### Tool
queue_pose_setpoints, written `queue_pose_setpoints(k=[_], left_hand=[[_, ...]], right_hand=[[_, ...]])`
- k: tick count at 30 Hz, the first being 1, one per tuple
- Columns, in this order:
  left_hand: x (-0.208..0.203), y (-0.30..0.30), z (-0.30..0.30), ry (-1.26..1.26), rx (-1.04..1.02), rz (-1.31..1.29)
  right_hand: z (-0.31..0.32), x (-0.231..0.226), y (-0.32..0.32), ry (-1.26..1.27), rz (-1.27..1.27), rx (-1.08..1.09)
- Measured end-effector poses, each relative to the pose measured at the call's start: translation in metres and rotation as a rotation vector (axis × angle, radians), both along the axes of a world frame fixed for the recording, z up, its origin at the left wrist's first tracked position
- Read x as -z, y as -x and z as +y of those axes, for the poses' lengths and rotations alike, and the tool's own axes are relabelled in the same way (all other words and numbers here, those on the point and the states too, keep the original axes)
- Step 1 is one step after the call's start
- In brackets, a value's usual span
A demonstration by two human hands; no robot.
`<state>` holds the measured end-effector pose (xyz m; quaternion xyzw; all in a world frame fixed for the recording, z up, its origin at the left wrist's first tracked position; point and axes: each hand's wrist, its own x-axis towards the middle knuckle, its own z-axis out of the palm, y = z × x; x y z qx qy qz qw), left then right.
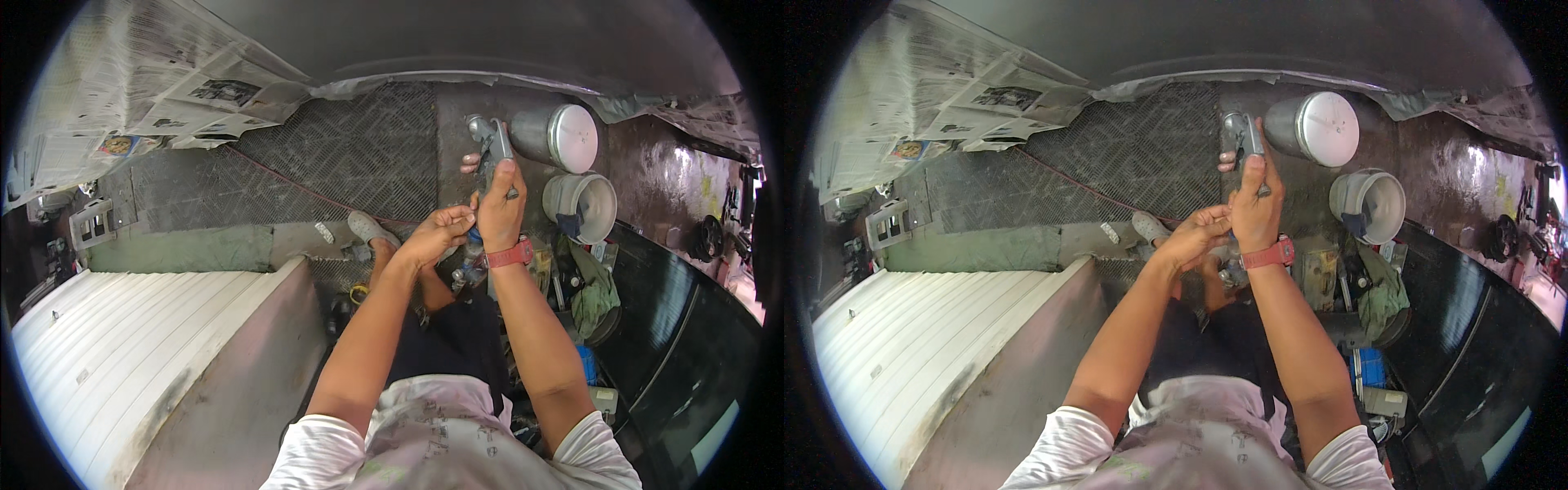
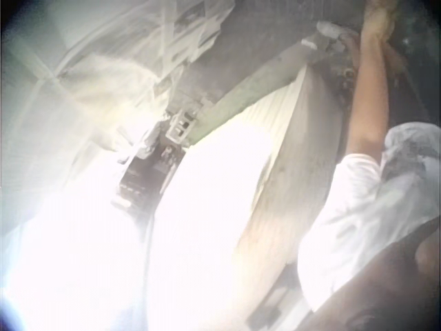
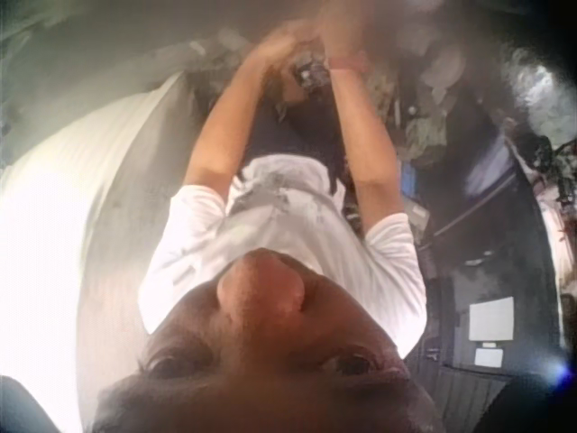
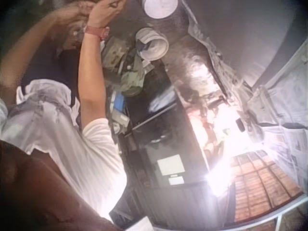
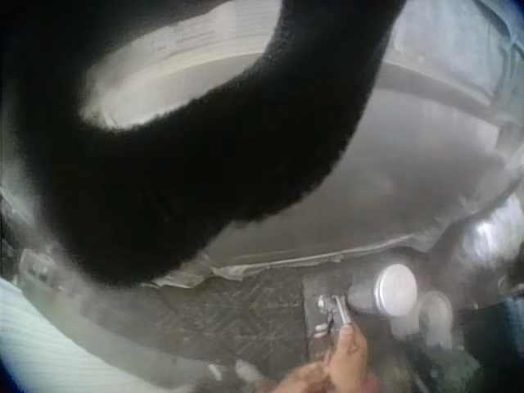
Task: The person sits on the floor and uses a spray gun to apply paint to a car bumper. They move around the bumper to cover different areas, then stand up and walk to a white door, opening it to reveal a dark interior.
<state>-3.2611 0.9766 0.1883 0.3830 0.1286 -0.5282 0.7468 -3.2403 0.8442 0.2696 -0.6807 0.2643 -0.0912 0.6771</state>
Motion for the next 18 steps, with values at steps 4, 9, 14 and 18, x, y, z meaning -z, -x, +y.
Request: queue_pose_setpoints(k=[4, 9, 14, 18], left_hand=[[0.005, -0.013, 0.018, -0.043, -0.087, -0.037], [0.012, -0.005, 0.041, -0.073, -0.296, -0.057], [0.023, -0.009, 0.029, -0.043, -0.391, -0.104], [0.019, -0.013, 0.007, -0.08, -0.304, -0.128]], right_hand=[[0.017, 0.016, -0.02, -0.084, -0.011, -0.068], [0.051, 0.021, -0.045, -0.033, -0.088, -0.245], [0.047, 0.03, -0.061, -0.075, -0.133, -0.328], [0.015, 0.028, -0.06, 0.056, 0.009, -0.22]])
